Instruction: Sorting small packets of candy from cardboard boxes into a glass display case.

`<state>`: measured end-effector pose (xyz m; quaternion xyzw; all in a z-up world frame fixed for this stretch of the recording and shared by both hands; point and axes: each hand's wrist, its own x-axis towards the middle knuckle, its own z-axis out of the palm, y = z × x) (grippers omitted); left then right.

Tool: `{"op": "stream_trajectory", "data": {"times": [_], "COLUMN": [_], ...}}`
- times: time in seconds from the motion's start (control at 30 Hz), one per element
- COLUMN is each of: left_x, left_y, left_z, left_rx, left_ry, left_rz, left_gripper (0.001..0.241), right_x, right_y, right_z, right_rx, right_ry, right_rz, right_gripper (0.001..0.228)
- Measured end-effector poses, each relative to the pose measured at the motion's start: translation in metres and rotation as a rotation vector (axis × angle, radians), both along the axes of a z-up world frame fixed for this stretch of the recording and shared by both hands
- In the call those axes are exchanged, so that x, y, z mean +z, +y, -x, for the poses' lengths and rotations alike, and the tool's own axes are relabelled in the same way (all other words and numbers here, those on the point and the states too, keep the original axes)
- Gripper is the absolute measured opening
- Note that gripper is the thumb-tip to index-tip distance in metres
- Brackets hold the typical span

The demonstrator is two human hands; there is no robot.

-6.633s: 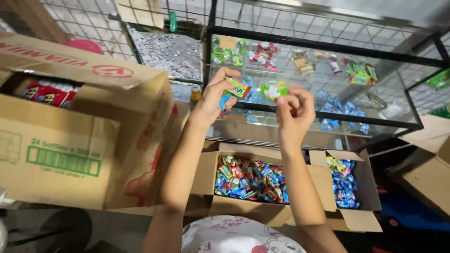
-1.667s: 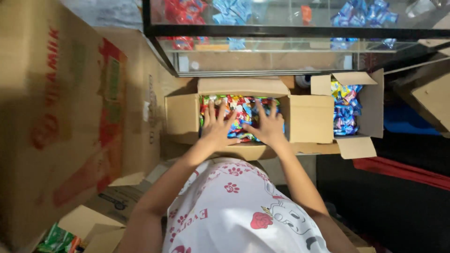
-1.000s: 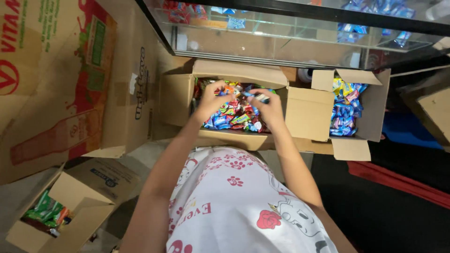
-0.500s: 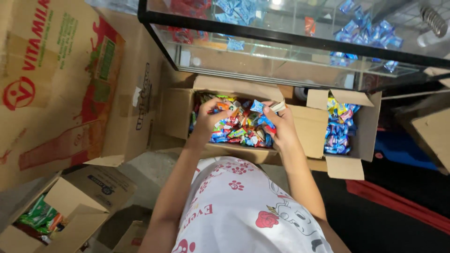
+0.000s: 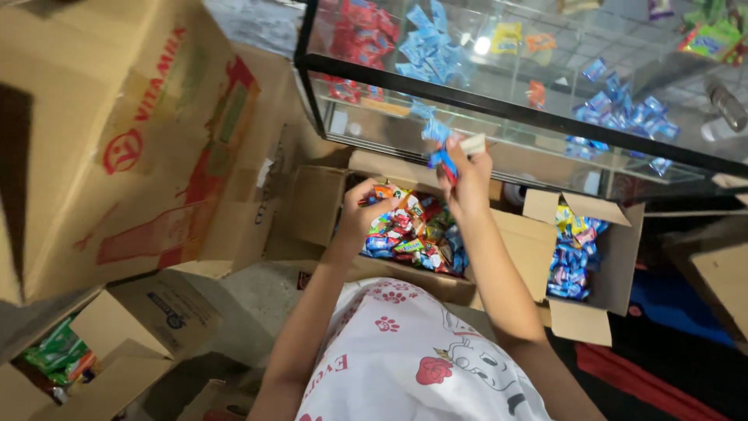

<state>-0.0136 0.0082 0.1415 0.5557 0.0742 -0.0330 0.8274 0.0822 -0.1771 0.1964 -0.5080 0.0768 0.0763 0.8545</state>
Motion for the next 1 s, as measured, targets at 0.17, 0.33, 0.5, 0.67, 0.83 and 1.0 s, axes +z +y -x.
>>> {"op": "stream_trajectory", "data": {"times": [0.17, 0.33, 0.5, 0.67, 0.83, 1.0], "left_x": [0.012, 0.027, 0.058, 0.061, 0.057, 0.073], "left_y": [0.014, 0.024, 0.015, 0.006, 0.006, 0.01], "left_z": [0.004, -0.03, -0.08, -0.11, -0.109, -0.092], "left_rx": [0.07, 0.042, 0.001, 0.085, 0.062, 0.011], "left_ry": [0.03, -0.097, -0.211, -0.102, -0.144, -0.035], "left_rz": [-0.03, -0.002, 0.021, 0.077, 0.105, 0.156], "left_gripper": [0.024, 0.021, 0.017, 0.016, 0.017, 0.02], "right_x": [-0.025, -0.021, -0.016, 0.002, -0.045, -0.023], "right_y": [0.023, 0.048, 0.055, 0.053, 0.016, 0.005], "right_z": [-0.062, -0.084, -0.084, -0.075, -0.076, -0.039], "right_rx": [-0.12, -0.256, -0.257, -0.246, -0.144, -0.026], "right_ry": [-0.164, -0.096, -0.125, -0.116, -0.157, -0.11], "right_rz": [-0.095, -0.136, -0.124, -0.068, -0.062, -0.29], "right_gripper": [0.016, 0.028, 0.046, 0.047, 0.035, 0.024]}}
